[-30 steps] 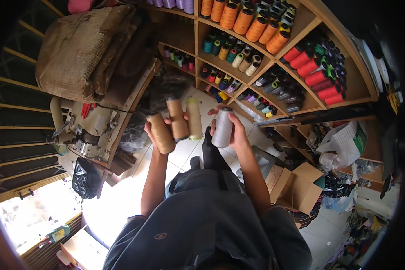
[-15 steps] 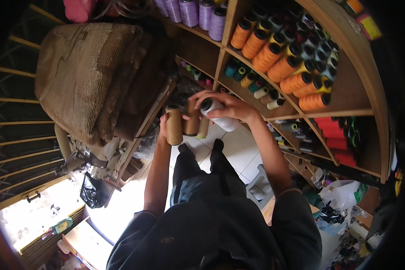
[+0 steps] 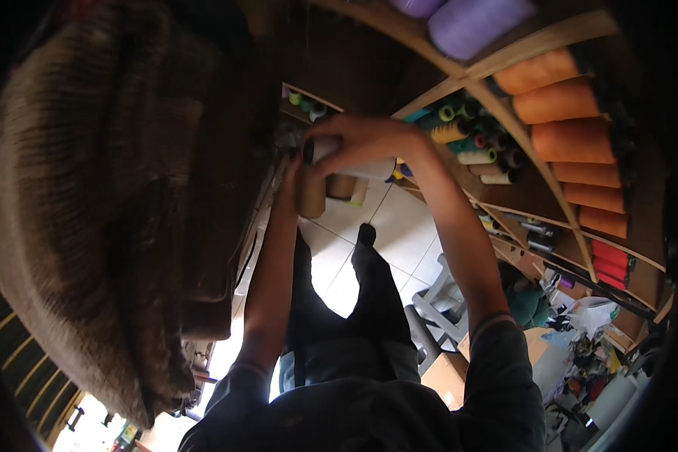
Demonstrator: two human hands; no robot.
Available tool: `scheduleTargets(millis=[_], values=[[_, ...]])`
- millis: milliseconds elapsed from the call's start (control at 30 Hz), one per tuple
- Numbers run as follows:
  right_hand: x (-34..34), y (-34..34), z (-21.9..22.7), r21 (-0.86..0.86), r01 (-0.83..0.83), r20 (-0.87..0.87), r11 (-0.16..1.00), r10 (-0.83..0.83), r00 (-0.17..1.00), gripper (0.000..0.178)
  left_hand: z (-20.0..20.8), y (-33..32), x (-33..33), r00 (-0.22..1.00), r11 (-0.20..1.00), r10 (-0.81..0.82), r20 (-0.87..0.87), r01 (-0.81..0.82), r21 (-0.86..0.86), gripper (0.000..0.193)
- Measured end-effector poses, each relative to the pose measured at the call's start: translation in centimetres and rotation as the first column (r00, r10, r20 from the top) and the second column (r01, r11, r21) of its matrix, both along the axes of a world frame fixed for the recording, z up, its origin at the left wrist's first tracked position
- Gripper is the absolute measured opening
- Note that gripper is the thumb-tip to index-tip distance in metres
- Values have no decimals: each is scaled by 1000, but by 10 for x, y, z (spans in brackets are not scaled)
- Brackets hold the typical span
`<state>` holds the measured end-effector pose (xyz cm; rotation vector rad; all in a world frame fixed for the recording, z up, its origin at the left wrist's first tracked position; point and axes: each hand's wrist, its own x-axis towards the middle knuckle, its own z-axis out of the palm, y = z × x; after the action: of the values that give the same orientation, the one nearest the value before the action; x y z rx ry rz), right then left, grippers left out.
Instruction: The person takes various spools of thread from cardboard boxes on the floor and places them onto shelves, grouping them by color.
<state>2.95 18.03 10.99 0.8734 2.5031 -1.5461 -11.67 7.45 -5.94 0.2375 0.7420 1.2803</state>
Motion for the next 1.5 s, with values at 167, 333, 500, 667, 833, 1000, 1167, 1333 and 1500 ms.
scheduleTargets(millis=[167,333,500,667,833,1000,1167,1333,1500], values=[[-1,17,-38,52,142,-95,988,-137,986,53,-6,38,4,998,997,-46,53,42,72,74],[-8,10,-20,151,389,-215,909,-353,910,52,-45,47,-10,830,949,-281,483,164,270,71],[-12,34,-37,544,572,-250,614,-532,809,52,-62,30,12,841,968,-220,495,251,4,67],[-33,78,-24,656,655,-144,376,-789,598,47,-56,17,16,873,977,-183,452,213,-17,65],[-25,137,-73,736,668,-321,106,-814,484,38,-46,19,18,902,974,-196,386,225,-32,64],[-24,160,-77,631,776,-377,27,-863,337,28,-45,13,13,901,969,-204,382,242,-52,64],[-9,198,-110,732,670,-445,-119,-829,339,36,-56,11,6,790,958,-276,547,271,93,72],[-8,209,-109,764,645,-322,-10,-872,369,43,-48,15,4,882,975,-197,429,224,-13,66],[-9,203,-106,752,659,-330,2,-865,379,43,-30,31,12,888,986,-166,429,153,65,66]])
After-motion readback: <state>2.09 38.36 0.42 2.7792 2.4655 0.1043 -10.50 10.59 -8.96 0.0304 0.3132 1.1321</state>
